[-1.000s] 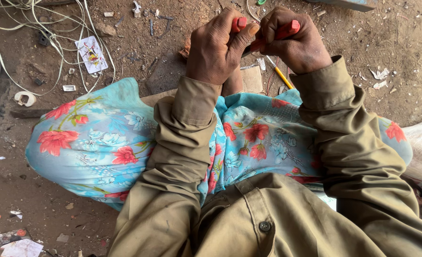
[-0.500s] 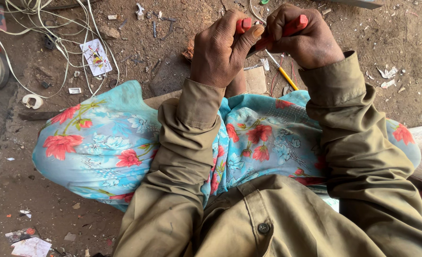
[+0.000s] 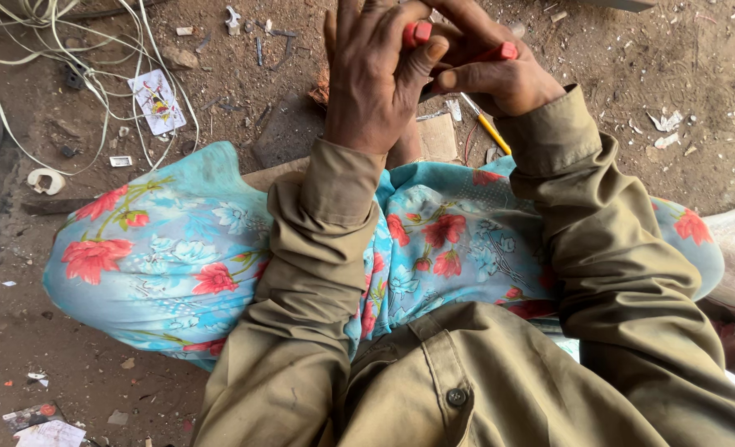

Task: The person sits on the ground and uses a screwdriver and pliers to disassemble and manipulate a small electrical component. They remove parts, adjust internal elements, and reassemble the device while handling wires and small metal pieces.

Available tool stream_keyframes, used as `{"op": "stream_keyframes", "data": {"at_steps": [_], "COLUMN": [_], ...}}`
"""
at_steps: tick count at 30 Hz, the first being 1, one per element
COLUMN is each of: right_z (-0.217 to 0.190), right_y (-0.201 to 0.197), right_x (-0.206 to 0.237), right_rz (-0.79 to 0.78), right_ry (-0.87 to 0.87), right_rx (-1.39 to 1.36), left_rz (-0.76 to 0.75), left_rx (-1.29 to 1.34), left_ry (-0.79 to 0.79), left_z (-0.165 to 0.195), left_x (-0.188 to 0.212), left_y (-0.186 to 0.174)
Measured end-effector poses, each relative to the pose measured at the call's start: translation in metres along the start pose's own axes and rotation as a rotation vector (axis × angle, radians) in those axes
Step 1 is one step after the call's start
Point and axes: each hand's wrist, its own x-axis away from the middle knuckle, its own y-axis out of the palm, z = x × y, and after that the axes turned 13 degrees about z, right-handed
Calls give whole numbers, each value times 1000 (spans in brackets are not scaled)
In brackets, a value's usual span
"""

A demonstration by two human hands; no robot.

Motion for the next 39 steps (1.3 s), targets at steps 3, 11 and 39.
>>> {"op": "stream_keyframes", "data": {"at_steps": [3, 11, 39], "right_z": [8, 17, 38], "right_y": [-6, 9, -21], "right_x": [-11, -18, -29], "right_rz": [-70, 44, 294], "right_ry": [-54, -69, -391], "right_rx": [116, 177, 59], "left_rz": [-88, -65, -799], "left_rx": [99, -61, 163], "left_ry": [-185, -20, -1003], "left_z": [1, 14, -82], "left_x": [0, -10, 56], "left_y": [0, -15, 37]}}
